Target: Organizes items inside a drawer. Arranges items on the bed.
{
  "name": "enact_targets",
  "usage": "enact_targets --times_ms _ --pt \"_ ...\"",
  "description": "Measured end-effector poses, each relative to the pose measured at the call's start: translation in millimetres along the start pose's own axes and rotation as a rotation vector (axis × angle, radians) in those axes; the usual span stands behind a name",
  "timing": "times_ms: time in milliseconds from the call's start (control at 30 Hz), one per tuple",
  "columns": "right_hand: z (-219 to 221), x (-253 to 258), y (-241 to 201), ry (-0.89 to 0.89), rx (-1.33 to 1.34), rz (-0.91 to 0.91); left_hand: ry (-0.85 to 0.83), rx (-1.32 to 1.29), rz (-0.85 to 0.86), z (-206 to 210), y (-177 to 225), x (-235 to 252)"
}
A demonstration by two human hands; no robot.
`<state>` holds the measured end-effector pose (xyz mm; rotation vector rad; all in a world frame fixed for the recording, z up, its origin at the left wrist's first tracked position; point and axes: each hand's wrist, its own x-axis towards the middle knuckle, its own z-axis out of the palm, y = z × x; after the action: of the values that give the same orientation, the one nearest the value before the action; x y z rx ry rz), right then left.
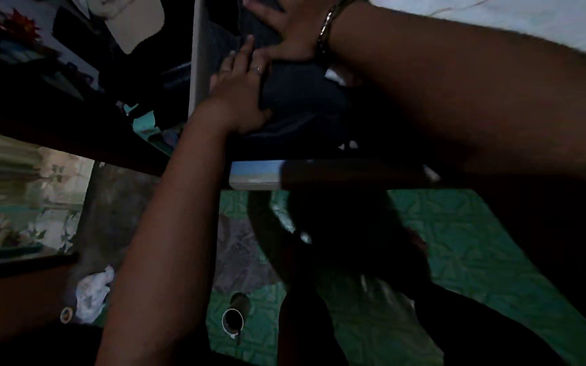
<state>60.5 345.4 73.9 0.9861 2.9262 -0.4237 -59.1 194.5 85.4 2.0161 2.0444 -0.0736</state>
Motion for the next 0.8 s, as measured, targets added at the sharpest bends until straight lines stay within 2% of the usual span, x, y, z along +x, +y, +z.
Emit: enact_targets --times_ms 133,233,333,367,433,533,600,667,700,800 --pt "3.5 -11.2 -6.0 0.109 -0.043 -0.040 0.118 -0.184 0.042 6.9 -12.8 -0.5" --pt "-12.3 -43.0 -20.1 0.020 0.037 -0.076 0.126 -0.291 0.076 2.4 -17.2 -10.6" --pt "-27.8 -99.1 -32.9 0.040 0.043 -0.300 0.264 -0.150 0.107 -3.2 -2.2 -42.2" --pt "-25.0 -112.3 -31.5 0.032 0.067 -0.356 0.250 -0.113 0.154 -6.6 -1.8 -51.5" --pt "-11.5 -121.9 -20.7 -0.073 0.059 -0.365 0.105 -0.047 0.181 -10.0 -10.9 -58.9" --pt "-2.6 -107.8 -20.1 -0.183 -0.047 -0.333 -0.030 0.111 0.063 -11.1 -5.6 -52.0" --pt "0.9 -99.5 -26.2 -0.211 -0.091 -0.308 0.055 0.252 0.010 -9.9 24.7 -56.2" --pt "2.0 -94.9 -24.0 -0.194 -0.082 -0.301 0.181 0.273 0.065 -7.2 49.3 -65.6" --pt "5.7 -94.8 -21.0 -0.176 -0.064 -0.310 0.148 0.215 0.111 -5.3 54.7 -69.1" --pt "11.8 -98.7 -16.8 -0.159 -0.061 -0.327 -0.149 0.052 0.237 -2.2 49.7 -59.1"
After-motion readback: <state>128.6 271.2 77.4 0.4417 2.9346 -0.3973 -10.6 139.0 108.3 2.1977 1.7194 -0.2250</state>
